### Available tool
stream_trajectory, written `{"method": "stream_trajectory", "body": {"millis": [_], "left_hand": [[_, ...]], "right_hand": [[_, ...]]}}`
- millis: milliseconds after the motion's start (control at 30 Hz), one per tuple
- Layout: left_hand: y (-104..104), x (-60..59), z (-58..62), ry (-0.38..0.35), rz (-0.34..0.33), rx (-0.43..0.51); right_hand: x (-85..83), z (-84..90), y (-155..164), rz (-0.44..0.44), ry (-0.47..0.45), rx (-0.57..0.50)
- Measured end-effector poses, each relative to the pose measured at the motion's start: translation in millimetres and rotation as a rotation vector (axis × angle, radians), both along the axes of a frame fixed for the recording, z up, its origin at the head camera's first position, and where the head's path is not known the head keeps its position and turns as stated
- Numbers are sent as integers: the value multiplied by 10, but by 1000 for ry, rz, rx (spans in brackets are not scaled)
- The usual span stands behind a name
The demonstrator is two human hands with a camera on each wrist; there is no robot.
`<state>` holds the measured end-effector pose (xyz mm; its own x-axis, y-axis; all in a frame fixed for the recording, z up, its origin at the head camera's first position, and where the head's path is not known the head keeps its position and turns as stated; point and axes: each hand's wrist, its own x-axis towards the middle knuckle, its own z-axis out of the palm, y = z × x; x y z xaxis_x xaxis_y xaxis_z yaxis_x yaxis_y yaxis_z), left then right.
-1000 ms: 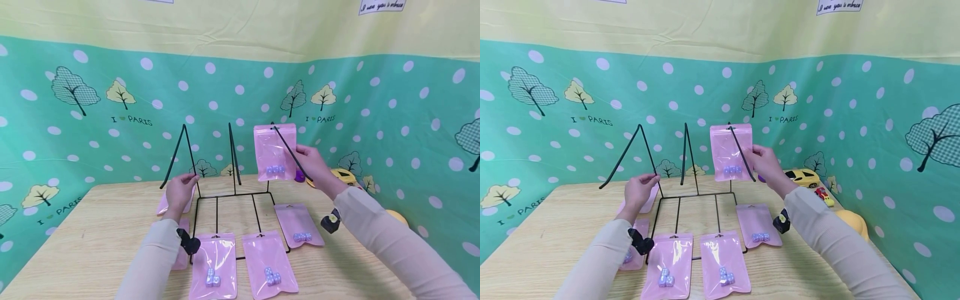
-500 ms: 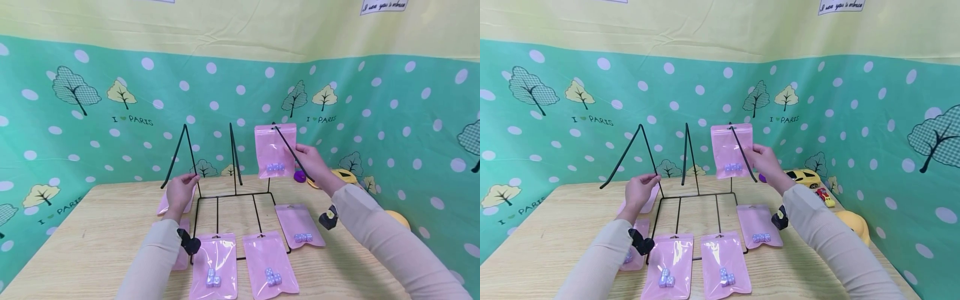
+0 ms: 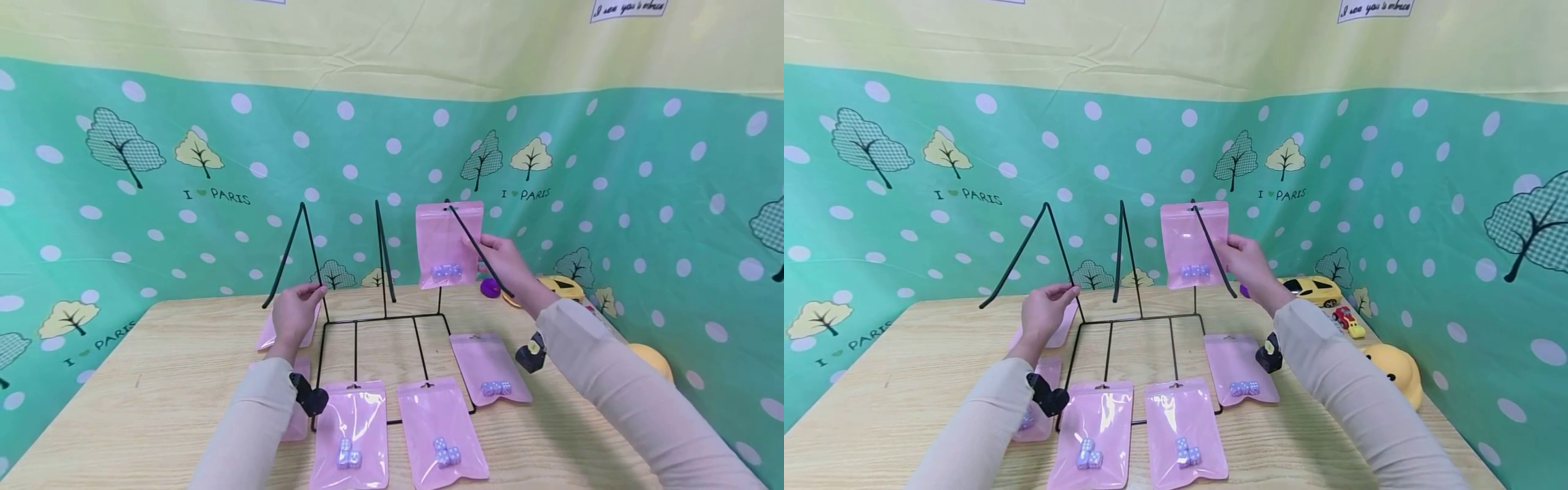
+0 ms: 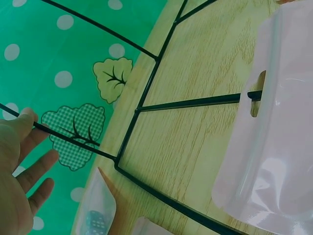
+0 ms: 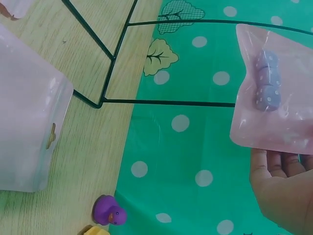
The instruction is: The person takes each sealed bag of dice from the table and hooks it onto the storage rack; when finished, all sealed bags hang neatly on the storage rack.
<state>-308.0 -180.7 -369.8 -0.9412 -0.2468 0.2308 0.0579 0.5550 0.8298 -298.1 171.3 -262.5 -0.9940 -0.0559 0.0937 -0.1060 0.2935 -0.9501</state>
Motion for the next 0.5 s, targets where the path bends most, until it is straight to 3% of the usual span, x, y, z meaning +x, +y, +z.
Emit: {"method": "stream_trajectory", "body": {"millis": [267, 500], "left_hand": [[3, -1, 7, -13, -1, 10], [-1, 1, 8, -21, 1, 10]], "right_hand": [[-27, -28, 81, 42, -15, 46], [-28, -35, 182, 31, -13, 215]]}}
